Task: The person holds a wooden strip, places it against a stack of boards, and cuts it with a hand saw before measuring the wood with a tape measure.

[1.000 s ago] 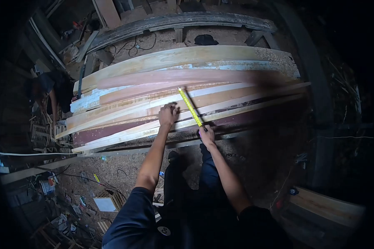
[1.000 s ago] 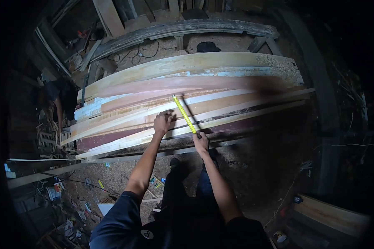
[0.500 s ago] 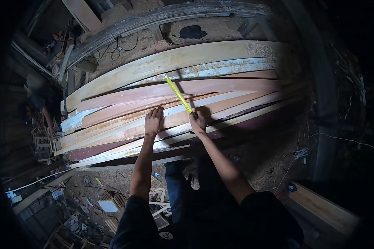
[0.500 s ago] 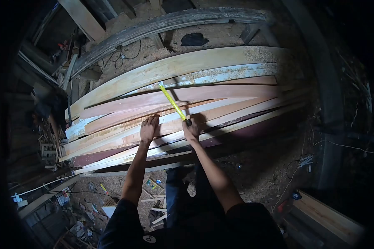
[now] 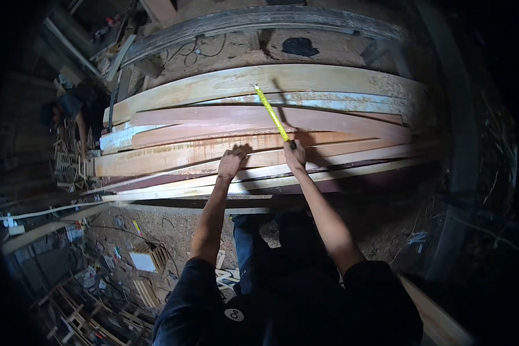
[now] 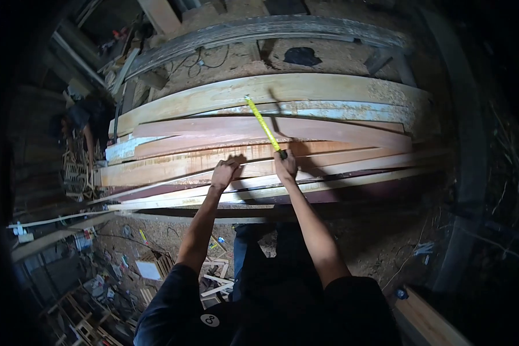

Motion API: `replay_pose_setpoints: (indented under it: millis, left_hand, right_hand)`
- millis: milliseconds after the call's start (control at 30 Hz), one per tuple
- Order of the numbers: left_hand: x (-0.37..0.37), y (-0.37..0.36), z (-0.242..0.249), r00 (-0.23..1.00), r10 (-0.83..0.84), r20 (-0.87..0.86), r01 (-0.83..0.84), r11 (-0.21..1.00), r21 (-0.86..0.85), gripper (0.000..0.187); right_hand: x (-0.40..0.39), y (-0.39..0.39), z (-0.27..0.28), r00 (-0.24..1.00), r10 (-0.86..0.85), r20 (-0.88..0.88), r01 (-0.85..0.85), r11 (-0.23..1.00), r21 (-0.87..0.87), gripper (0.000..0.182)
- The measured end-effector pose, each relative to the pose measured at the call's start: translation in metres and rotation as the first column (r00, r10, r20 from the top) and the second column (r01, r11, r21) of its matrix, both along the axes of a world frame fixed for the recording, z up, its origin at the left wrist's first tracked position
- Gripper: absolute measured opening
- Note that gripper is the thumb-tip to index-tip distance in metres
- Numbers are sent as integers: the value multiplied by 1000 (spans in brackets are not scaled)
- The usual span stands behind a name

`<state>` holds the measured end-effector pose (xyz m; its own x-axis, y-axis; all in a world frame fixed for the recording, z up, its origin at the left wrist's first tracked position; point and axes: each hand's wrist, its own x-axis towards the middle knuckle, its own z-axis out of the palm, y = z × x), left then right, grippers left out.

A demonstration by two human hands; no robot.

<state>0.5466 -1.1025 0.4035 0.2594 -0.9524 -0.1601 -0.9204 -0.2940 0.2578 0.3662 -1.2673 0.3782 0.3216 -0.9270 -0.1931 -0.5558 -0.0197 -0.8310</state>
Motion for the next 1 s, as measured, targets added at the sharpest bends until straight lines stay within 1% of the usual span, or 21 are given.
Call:
replay_pose_setpoints:
  millis: [67,133,167,200,233,267,300,367,433,467,533,600,667,700,733,800,833,867,900,933,1000]
  left_hand:
    - [-1,0,-4,1000,26,-8,-27,997,-70,21]
    - [-4,-1,-17,996,65,-55,-75,978,-193,19]
    - [-5,1,-23,995,90,-44,-97,975,-199,19]
    - [-6,1,-21,987,139,-79,-150,976,-158,17]
    - [-8,2,-19,984,162,-68,-171,973,-157,17]
    - [-9,2,-17,982,182,-56,-189,969,-160,17]
    - [-10,3,-19,980,194,-42,-198,973,-122,22]
    - [-12,8,-22,971,239,-15,-240,966,-97,20]
    - [-13,20,-24,961,269,66,-264,962,-77,19]
    - [-12,28,-23,958,280,64,-276,958,-74,19]
    - [-6,45,-29,933,349,85,-314,908,-278,22]
    - [0,57,-30,910,399,115,-355,891,-283,25]
    - [9,69,-26,898,423,120,-405,902,-148,25]
    - [13,73,-29,899,418,128,-399,905,-148,26]
    - [15,74,-24,905,416,85,-408,908,-100,25]
    - [16,75,-22,904,418,87,-392,894,-219,24]
    - [17,73,-22,898,434,75,-416,892,-177,23]
    - [18,72,-21,896,426,126,-420,904,-77,24]
    - [18,72,-20,896,436,85,-428,899,-97,24]
    - [18,75,-20,894,445,46,-437,892,-116,24]
    - [18,82,-28,869,495,10,-485,857,-175,24]
  right_hand:
    - [-1,-3,13,999,29,-21,-25,985,169,36]
    - [0,-2,-1,999,38,20,-41,982,183,35]
    - [-3,-3,-7,998,68,9,-69,981,181,35]
    - [-3,1,2,995,96,-4,-94,979,183,35]
    - [-1,4,4,996,89,13,-90,974,209,34]
    - [-1,5,7,995,100,-25,-91,966,242,34]
    - [1,6,2,990,130,-59,-115,971,209,34]
    - [0,7,-7,980,174,-100,-154,972,177,34]
    - [3,11,-7,948,209,-240,-189,977,101,35]
    - [6,16,-7,945,221,-242,-201,974,103,35]
    - [9,20,-21,935,230,-270,-242,970,-11,32]
    - [10,24,-26,938,249,-242,-259,966,-9,31]
    - [15,31,-25,947,226,-228,-240,970,-35,30]
    - [16,31,-26,941,235,-242,-253,966,-47,29]
    - [15,26,-33,938,251,-241,-233,967,100,35]
    - [13,20,-44,924,268,-275,-254,963,87,36]
    - [12,19,-42,921,283,-266,-262,959,111,37]
    - [13,16,-40,919,299,-257,-273,953,134,38]
    - [13,15,-45,922,288,-258,-265,957,121,39]
    - [8,8,-64,926,296,-235,-273,954,128,37]
    - [11,12,-49,932,324,-159,-311,945,104,34]
